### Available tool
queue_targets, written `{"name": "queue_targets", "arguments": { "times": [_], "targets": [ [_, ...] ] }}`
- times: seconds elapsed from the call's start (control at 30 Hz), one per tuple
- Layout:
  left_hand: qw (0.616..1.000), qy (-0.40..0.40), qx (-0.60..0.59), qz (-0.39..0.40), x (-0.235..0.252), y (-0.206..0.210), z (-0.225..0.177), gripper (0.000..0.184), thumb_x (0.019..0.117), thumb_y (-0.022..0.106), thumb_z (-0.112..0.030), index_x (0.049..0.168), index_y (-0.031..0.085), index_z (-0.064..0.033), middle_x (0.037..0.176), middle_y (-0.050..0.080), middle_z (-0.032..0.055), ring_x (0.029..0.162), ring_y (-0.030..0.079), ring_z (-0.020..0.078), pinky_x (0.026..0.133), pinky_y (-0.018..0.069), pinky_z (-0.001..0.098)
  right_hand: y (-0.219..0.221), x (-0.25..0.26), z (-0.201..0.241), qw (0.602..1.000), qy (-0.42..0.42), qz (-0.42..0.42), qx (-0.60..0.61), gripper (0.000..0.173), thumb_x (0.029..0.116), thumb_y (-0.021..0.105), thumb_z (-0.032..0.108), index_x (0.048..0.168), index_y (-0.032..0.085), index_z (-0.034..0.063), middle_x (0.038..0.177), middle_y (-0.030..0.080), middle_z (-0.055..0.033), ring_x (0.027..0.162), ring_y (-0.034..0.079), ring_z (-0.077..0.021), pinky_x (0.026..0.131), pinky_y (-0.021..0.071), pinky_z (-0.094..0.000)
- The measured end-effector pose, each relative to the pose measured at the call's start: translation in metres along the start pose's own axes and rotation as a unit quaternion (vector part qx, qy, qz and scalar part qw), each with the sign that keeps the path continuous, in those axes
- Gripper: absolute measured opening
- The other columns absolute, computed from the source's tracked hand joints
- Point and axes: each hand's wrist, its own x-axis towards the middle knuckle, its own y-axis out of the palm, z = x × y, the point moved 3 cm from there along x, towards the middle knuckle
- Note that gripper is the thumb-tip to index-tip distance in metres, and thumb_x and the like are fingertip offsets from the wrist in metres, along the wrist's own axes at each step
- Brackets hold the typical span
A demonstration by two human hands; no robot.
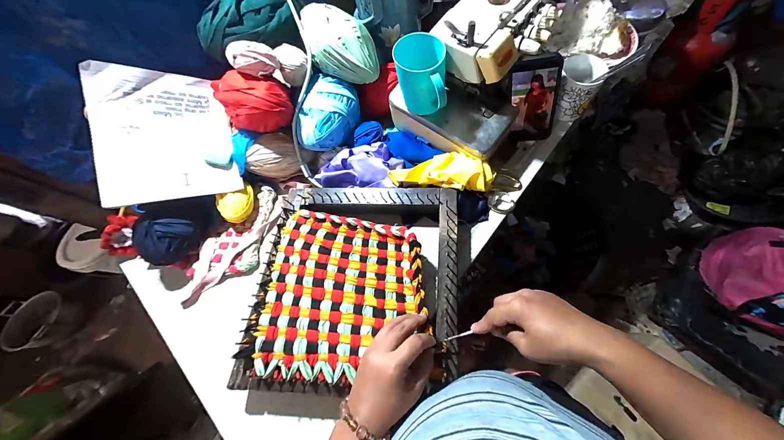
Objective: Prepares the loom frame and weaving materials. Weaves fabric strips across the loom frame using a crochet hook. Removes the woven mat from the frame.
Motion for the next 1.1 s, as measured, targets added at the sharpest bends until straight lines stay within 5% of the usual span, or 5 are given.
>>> {"name": "queue_targets", "arguments": {
  "times": [0.37,0.57,0.7,0.77,1.1],
  "targets": [
    [1.0,0.015,-0.005,-0.002,0.001,0.001,0.004,0.008,0.0865,0.069,-0.021,0.086,0.076,-0.0181,0.094,0.072,0.0038,0.1,0.068,0.0143,0.093,0.0542,0.0238,-0.003,-0.016,0.0,0.949,-0.187,-0.124,0.219,0.025,0.0963,0.066,0.021,0.104,0.073,-0.0017,0.104,0.071,-0.0128,0.089,0.067,-0.0137,0.079,0.0561,-0.0298],
    [1.0,0.014,-0.001,0.017,0.001,-0.001,0.002,0.008,0.0865,0.07,-0.019,0.087,0.076,-0.0155,0.092,0.072,0.0055,0.097,0.068,0.0152,0.09,0.0543,0.0242,0.034,0.01,0.008,0.829,-0.359,-0.244,0.353,0.06,0.1084,0.044,0.044,0.08,0.067,-0.0034,0.094,0.071,-0.0094,0.111,0.063,-0.0136,0.107,0.0434,-0.0319],
    [1.0,0.011,0.002,0.015,0.0,-0.001,0.001,0.006,0.0873,0.07,-0.02,0.087,0.075,-0.0156,0.091,0.071,0.0052,0.097,0.067,0.0148,0.091,0.0531,0.0235,0.049,0.012,0.027,0.762,-0.288,-0.317,0.486,0.05,0.1087,0.042,0.032,0.061,0.051,0.0174,0.056,0.053,0.0112,0.059,0.058,-0.0007,0.076,0.0552,-0.0268],
    [1.0,0.018,0.002,0.011,0.001,-0.001,0.002,0.006,0.0869,0.071,-0.022,0.089,0.075,-0.017,0.091,0.069,0.0052,0.097,0.066,0.015,0.091,0.0524,0.0236,0.046,0.008,0.038,0.767,-0.22,-0.357,0.486,0.051,0.1074,0.041,0.03,0.059,0.049,0.0182,0.054,0.048,0.0141,0.051,0.047,0.0046,0.054,0.042,-0.0178],
    [0.999,0.023,-0.025,-0.039,0.0,-0.005,-0.001,0.021,0.0936,0.069,-0.033,0.103,0.068,-0.014,0.101,0.065,0.0082,0.106,0.061,0.0131,0.099,0.047,0.021,0.015,-0.005,0.09,0.9,-0.181,-0.277,0.285,0.048,0.1059,0.054,0.029,0.072,0.055,-0.0043,0.066,0.048,-0.0076,0.062,0.045,-0.0103,0.058,0.0362,-0.0254]
  ]
}}
